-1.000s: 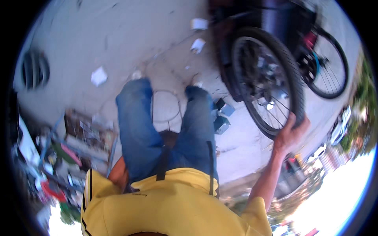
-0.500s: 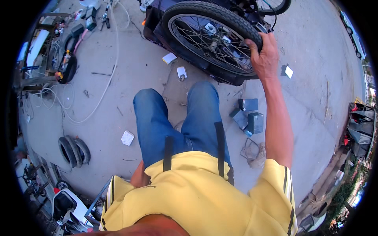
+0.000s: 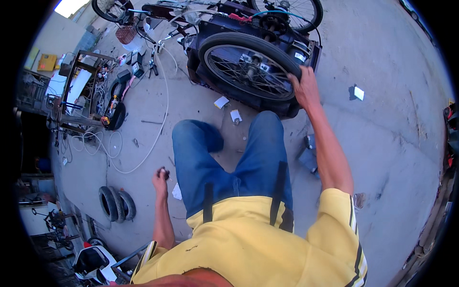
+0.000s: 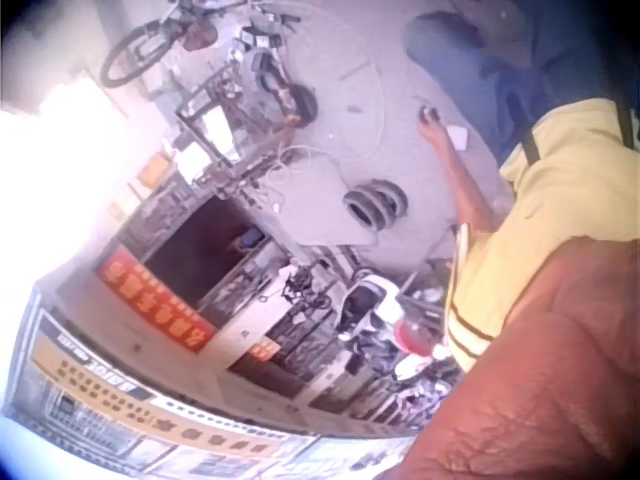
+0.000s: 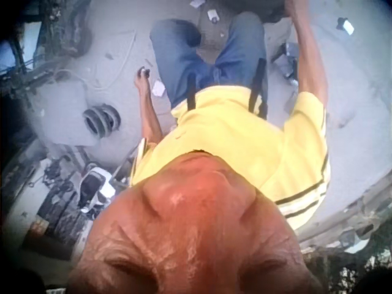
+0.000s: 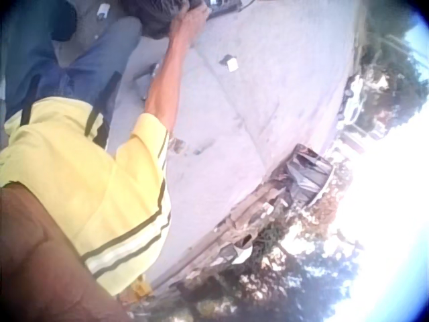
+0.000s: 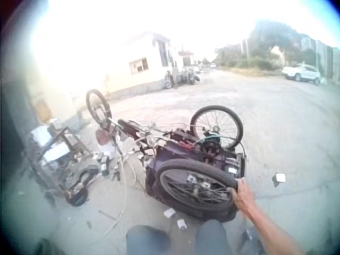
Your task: The person removes the inner tube from a bicycle tire, inflates it using a hose, and then reinserts it into the tire. The person then places the tire back onto the bicycle frame.
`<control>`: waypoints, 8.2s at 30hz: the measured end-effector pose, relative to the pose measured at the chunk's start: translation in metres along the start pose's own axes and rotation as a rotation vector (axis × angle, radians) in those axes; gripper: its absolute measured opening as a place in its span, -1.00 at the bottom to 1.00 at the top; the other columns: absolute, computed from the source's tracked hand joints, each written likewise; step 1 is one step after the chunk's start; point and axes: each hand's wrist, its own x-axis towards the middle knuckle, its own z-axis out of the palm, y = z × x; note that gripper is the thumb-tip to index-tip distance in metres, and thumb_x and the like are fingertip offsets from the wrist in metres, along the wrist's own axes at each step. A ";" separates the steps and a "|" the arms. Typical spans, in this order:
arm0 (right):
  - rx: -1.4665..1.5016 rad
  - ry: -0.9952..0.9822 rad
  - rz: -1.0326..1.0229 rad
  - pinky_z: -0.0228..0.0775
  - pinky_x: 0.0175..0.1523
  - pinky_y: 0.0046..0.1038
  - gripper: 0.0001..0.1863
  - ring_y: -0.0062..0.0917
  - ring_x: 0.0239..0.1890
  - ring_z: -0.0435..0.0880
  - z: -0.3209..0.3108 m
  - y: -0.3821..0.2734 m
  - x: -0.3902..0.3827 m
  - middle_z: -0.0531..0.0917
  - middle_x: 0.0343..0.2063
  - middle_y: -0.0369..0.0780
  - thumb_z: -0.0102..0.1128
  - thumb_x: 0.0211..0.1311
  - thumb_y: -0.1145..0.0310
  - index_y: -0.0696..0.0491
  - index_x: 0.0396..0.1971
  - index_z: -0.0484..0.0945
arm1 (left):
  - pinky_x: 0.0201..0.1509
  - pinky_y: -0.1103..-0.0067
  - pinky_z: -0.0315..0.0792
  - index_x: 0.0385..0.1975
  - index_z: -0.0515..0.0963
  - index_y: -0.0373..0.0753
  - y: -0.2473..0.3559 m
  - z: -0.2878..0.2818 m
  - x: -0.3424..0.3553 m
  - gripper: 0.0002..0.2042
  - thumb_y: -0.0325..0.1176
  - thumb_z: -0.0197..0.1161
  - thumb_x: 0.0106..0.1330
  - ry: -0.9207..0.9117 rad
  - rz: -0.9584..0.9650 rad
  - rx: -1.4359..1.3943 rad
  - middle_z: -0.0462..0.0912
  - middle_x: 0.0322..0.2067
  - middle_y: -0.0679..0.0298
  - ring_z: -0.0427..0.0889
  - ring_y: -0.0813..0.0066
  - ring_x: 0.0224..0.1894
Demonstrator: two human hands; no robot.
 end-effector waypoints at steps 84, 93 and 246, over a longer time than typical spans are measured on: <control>-0.058 0.333 0.218 0.15 0.47 -0.26 -0.40 -0.21 0.36 0.43 0.018 -0.019 -0.040 0.51 0.27 0.00 0.12 0.53 0.04 0.21 0.32 0.42 | 0.32 0.31 0.34 0.22 0.43 -0.32 0.257 0.339 0.212 -0.57 -0.20 0.23 0.50 0.081 0.992 -0.242 0.50 0.14 0.04 0.48 0.08 0.20; -0.080 0.342 -0.208 0.37 0.28 -0.29 -0.42 -0.17 0.15 0.61 0.023 -0.063 0.052 0.64 0.07 -0.02 0.05 0.54 -0.06 0.16 0.21 0.55 | 0.33 0.35 0.31 0.26 0.42 -0.28 0.266 0.352 0.215 -0.57 -0.17 0.15 0.53 0.043 0.977 -0.271 0.46 0.17 0.08 0.46 0.20 0.22; 1.180 0.026 0.673 0.12 -0.42 -0.57 -0.57 -0.75 -0.53 0.33 0.040 0.101 0.024 0.45 -0.67 -0.40 0.37 0.34 0.10 0.22 -0.47 0.60 | -0.40 0.47 0.43 -0.42 0.73 -0.35 0.493 0.720 0.233 -0.75 -0.26 0.36 0.36 -0.499 0.469 0.616 0.74 -0.54 0.25 0.56 0.51 -0.54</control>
